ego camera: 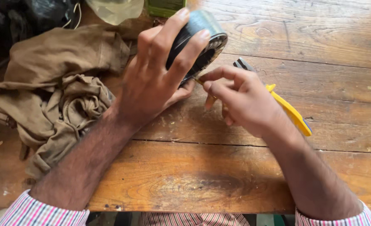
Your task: The person holds a motor stator on a wooden workbench and uses a screwdriver to pry at the copper windings and slots, rotating the stator to work around it. They then use pliers to grip and pull material out of the stator slots.
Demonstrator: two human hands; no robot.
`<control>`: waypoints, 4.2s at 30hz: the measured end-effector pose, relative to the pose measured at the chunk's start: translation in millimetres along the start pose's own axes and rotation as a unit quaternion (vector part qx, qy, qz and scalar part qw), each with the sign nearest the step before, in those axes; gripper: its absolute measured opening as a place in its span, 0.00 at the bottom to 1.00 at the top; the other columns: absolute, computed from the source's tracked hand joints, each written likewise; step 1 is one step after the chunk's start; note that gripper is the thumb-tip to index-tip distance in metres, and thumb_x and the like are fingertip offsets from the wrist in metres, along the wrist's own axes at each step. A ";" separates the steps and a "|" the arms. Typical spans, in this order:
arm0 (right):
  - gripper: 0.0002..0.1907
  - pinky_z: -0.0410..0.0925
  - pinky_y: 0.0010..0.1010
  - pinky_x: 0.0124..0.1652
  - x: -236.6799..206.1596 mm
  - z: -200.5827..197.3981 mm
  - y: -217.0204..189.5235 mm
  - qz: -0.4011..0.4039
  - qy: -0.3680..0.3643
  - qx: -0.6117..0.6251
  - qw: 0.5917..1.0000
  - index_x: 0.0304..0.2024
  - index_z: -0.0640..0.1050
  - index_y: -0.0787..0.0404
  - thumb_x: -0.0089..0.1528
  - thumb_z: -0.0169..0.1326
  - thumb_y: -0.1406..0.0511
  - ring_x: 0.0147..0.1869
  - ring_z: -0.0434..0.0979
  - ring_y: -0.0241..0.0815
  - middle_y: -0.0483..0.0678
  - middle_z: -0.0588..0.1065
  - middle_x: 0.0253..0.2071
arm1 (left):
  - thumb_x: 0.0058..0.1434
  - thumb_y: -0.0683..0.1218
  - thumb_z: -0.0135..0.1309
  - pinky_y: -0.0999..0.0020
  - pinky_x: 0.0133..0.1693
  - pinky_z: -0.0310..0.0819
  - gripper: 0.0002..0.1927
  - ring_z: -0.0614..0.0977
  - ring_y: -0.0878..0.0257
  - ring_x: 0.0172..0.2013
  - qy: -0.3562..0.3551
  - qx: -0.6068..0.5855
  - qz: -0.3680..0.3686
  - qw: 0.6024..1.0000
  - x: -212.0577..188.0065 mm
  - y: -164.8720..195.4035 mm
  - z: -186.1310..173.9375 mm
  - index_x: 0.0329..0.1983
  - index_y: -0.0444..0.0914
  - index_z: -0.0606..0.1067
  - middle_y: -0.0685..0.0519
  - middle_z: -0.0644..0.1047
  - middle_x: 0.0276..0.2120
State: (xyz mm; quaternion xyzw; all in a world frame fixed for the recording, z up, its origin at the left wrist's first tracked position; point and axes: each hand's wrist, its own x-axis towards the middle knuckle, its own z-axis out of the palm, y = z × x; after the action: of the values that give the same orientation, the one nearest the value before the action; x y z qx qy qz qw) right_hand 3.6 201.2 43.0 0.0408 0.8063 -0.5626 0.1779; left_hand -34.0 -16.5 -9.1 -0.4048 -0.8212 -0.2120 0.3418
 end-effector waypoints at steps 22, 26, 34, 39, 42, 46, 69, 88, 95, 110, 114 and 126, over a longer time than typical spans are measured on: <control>0.09 0.72 0.36 0.28 -15.5 17.5 20.8 -0.315 0.152 -0.373 0.859 0.47 0.81 0.61 0.65 0.61 0.66 0.30 0.80 0.45 0.48 0.78 0.35 | 0.48 0.51 0.80 0.56 0.70 0.70 0.56 0.64 0.48 0.67 -0.041 -0.083 0.036 0.995 6.2 -21.8 -3.3 0.76 0.46 0.59 0.46 0.55 0.72; 0.10 0.72 0.38 0.29 -17.2 24.4 21.8 -0.330 0.168 -0.392 0.842 0.49 0.81 0.59 0.65 0.60 0.66 0.30 0.79 0.47 0.48 0.75 0.34 | 0.46 0.51 0.80 0.53 0.70 0.69 0.56 0.64 0.47 0.68 -0.052 -0.094 0.040 0.993 8.4 -24.8 -10.7 0.74 0.46 0.59 0.47 0.56 0.72; 0.11 0.72 0.38 0.29 -23.1 22.1 21.6 -0.354 0.181 -0.370 0.840 0.50 0.79 0.60 0.65 0.60 0.67 0.31 0.79 0.48 0.48 0.75 0.35 | 0.47 0.50 0.82 0.53 0.70 0.70 0.55 0.65 0.46 0.69 -0.049 -0.101 0.035 0.993 15.5 -17.8 -14.8 0.73 0.46 0.60 0.47 0.56 0.72; 0.09 0.72 0.38 0.29 -22.2 20.1 22.6 -0.328 0.168 -0.348 0.862 0.49 0.80 0.60 0.65 0.59 0.67 0.31 0.80 0.50 0.49 0.75 0.35 | 0.48 0.51 0.83 0.52 0.68 0.70 0.57 0.65 0.46 0.67 -0.048 -0.095 0.034 0.994 16.0 -17.9 -13.3 0.76 0.47 0.61 0.47 0.56 0.74; 0.09 0.73 0.38 0.31 -19.7 18.3 22.7 -0.336 0.168 -0.321 0.869 0.49 0.79 0.60 0.66 0.58 0.67 0.34 0.81 0.50 0.50 0.77 0.36 | 0.48 0.49 0.82 0.52 0.69 0.69 0.55 0.65 0.46 0.68 -0.048 -0.088 0.037 0.994 15.1 -18.2 -13.7 0.74 0.47 0.60 0.47 0.56 0.72; 0.09 0.73 0.41 0.32 -18.5 18.0 25.3 -0.338 0.170 -0.309 0.873 0.48 0.80 0.59 0.65 0.58 0.67 0.35 0.81 0.52 0.50 0.78 0.36 | 0.49 0.50 0.84 0.52 0.68 0.69 0.55 0.65 0.46 0.68 -0.046 -0.087 0.037 0.994 13.9 -17.5 -13.3 0.74 0.47 0.60 0.47 0.56 0.73; 0.08 0.73 0.43 0.29 -32.7 36.3 13.4 -0.229 0.148 -0.358 0.893 0.47 0.75 0.62 0.69 0.51 0.65 0.31 0.82 0.53 0.54 0.80 0.36 | 0.49 0.52 0.83 0.52 0.69 0.74 0.58 0.64 0.45 0.69 -0.021 -0.083 0.024 0.996 13.2 -6.1 -18.4 0.77 0.49 0.58 0.47 0.55 0.73; 0.10 0.56 0.22 0.19 -13.9 33.5 21.5 -0.020 0.049 0.168 0.984 0.48 0.81 0.62 0.67 0.55 0.65 0.23 0.64 0.29 0.44 0.75 0.31 | 0.51 0.50 0.81 0.52 0.67 0.73 0.55 0.66 0.44 0.65 -0.006 -0.065 0.026 0.998 11.7 -2.4 -19.4 0.75 0.43 0.58 0.43 0.56 0.71; 0.11 0.55 0.20 0.18 -13.2 23.8 17.7 0.067 0.001 0.245 0.967 0.46 0.78 0.64 0.67 0.52 0.63 0.19 0.64 0.29 0.44 0.74 0.28 | 0.53 0.48 0.80 0.51 0.68 0.70 0.53 0.65 0.44 0.66 -0.025 -0.079 0.023 0.996 12.9 -2.7 -25.1 0.76 0.44 0.58 0.43 0.56 0.72; 0.17 0.63 0.21 0.18 -19.7 11.1 9.1 0.051 0.000 0.191 0.980 0.55 0.77 0.63 0.68 0.49 0.61 0.20 0.70 0.30 0.43 0.76 0.30 | 0.57 0.41 0.71 0.53 0.69 0.69 0.46 0.63 0.46 0.68 -0.021 -0.069 0.004 0.997 13.9 4.3 -22.2 0.74 0.45 0.59 0.45 0.55 0.71; 0.17 0.66 0.21 0.17 -23.0 15.1 4.5 0.021 0.008 0.064 0.998 0.54 0.76 0.62 0.68 0.47 0.60 0.20 0.73 0.30 0.45 0.77 0.29 | 0.59 0.41 0.71 0.54 0.69 0.69 0.46 0.62 0.45 0.69 -0.031 -0.071 0.000 0.997 14.7 5.0 -22.9 0.75 0.45 0.58 0.45 0.55 0.72; 0.16 0.69 0.23 0.17 -25.5 20.4 -1.5 0.020 0.012 -0.025 0.999 0.52 0.76 0.63 0.68 0.47 0.60 0.20 0.75 0.30 0.45 0.78 0.28 | 0.58 0.41 0.71 0.55 0.69 0.70 0.47 0.62 0.46 0.69 -0.030 -0.076 0.007 0.997 15.1 3.3 -23.1 0.75 0.45 0.57 0.46 0.54 0.72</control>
State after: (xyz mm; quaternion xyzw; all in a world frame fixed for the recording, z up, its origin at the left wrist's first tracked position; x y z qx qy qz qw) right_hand 31.9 185.3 46.6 0.0593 0.8211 -0.5383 0.1802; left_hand -29.0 -21.2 17.8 -0.4416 -0.8097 -0.2592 0.2865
